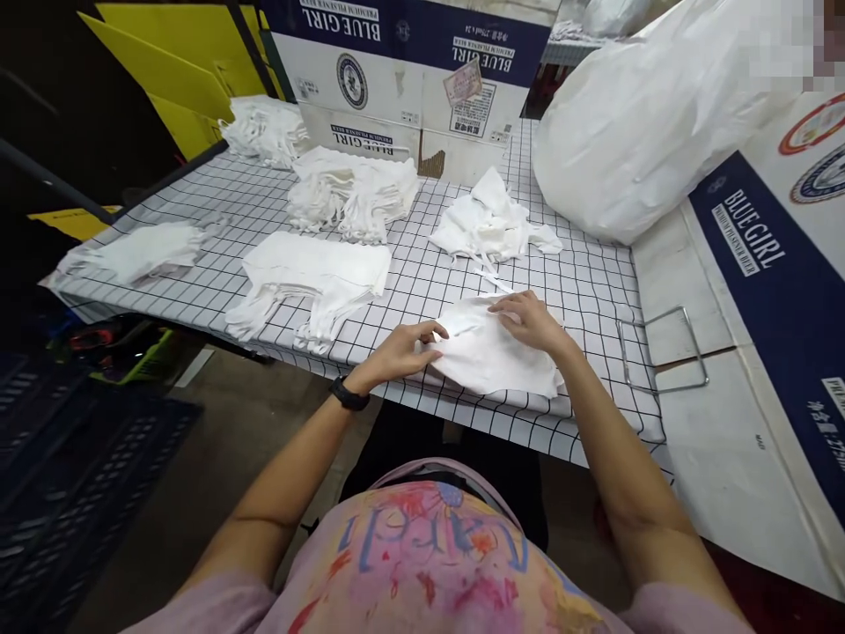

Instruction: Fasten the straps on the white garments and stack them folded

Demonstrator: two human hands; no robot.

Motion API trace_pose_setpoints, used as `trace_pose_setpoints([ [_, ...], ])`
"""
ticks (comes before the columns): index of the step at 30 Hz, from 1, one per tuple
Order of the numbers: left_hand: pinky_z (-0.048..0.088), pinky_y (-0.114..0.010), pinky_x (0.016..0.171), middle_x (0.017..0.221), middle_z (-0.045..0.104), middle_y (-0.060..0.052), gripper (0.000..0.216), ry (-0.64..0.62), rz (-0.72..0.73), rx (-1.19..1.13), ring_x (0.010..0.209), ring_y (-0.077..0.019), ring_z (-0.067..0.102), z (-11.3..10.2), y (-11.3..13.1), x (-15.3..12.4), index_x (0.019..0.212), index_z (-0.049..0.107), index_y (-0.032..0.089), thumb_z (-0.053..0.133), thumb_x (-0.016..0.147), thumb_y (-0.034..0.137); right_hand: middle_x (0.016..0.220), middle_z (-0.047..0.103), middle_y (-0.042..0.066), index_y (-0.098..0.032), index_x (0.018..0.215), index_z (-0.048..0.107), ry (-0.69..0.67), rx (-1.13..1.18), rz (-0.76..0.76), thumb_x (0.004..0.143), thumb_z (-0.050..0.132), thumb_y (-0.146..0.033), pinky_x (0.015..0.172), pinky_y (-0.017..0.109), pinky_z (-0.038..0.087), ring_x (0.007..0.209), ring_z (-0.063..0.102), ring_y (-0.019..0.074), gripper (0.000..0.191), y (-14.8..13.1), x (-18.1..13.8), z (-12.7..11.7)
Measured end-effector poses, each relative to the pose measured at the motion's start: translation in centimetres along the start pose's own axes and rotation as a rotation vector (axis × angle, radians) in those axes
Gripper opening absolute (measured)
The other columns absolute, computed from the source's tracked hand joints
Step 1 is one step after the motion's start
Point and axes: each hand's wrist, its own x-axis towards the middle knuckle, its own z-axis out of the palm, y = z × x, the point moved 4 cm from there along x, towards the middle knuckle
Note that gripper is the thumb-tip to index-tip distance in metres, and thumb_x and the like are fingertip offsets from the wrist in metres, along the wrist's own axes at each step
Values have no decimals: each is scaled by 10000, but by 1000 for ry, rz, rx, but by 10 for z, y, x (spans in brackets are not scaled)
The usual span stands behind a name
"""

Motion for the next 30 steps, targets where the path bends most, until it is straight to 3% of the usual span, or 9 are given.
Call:
trace_pose_setpoints([
  [4, 491, -269, 810, 1002, 713, -7, 231, 16, 76, -90, 906, -156, 658, -3, 11, 8, 1114, 655, 236, 640, 899, 319, 1189, 741, 61, -272, 1212, 736, -219, 349, -222, 990, 577, -411, 1000, 477, 510, 1137, 638, 263, 306, -42, -2, 7],
  [6, 482, -270, 769, 909, 691, -3, 219, 26, 144, -131, 835, -148, 644, -7, 20, 16, 1099, 639, 217, 652, 904, 317, 1056, 754, 64, -239, 1090, 755, -305, 489, -255, 977, 614, -496, 938, 441, 525, 999, 669, 247, 314, -59, -6, 2],
  [9, 456, -257, 696, 734, 621, 36, 206, 11, 220, -227, 711, -125, 600, -16, 37, 30, 1086, 590, 200, 656, 915, 294, 1041, 745, 65, -240, 1016, 750, -252, 558, -247, 950, 676, -506, 961, 448, 506, 1021, 666, 261, 284, -72, -6, -23],
  [12, 455, -253, 686, 724, 623, 47, 223, -44, 332, -286, 689, -112, 597, -25, 61, 45, 1087, 540, 201, 667, 912, 255, 1334, 679, 64, -320, 1282, 691, -212, 577, -285, 925, 725, -487, 1108, 510, 438, 1284, 584, 305, 396, -84, -5, -48],
  [16, 482, -258, 706, 826, 664, 21, 259, -97, 432, -325, 736, -115, 650, -34, 91, 58, 1082, 519, 202, 697, 898, 247, 1329, 672, 67, -323, 1300, 693, -257, 663, -264, 903, 748, -507, 1044, 473, 510, 1167, 642, 274, 441, -98, -3, -69],
  [19, 450, -243, 651, 743, 627, 39, 262, -136, 434, -343, 670, -106, 625, -38, 104, 62, 1078, 518, 197, 704, 908, 269, 1048, 727, 65, -254, 1069, 774, -227, 605, -188, 870, 774, -541, 904, 408, 543, 979, 663, 245, 350, -100, -6, -85],
  [22, 369, -220, 567, 632, 547, 78, 341, -188, 392, -364, 564, -82, 539, -44, 104, 63, 1108, 524, 195, 758, 887, 308, 762, 653, 31, -210, 777, 750, -193, 512, -135, 841, 796, -553, 713, 331, 497, 753, 597, 184, 352, -97, -13, -106],
  [25, 321, -208, 519, 640, 553, 62, 386, -208, 331, -405, 544, -64, 489, -56, 94, 63, 1026, 595, 167, 840, 814, 376, 735, 624, 22, -215, 772, 741, -74, 529, -79, 825, 808, -550, 619, 303, 435, 692, 547, 161, 346, -87, -22, -133],
  [30, 429, -213, 626, 795, 670, -19, 316, -151, 255, -445, 716, -88, 589, -92, 76, 59, 814, 709, 125, 883, 753, 382, 713, 610, 19, -216, 737, 714, 220, 661, 75, 704, 881, -584, 603, 308, 408, 652, 514, 153, 405, -57, -35, -173],
])
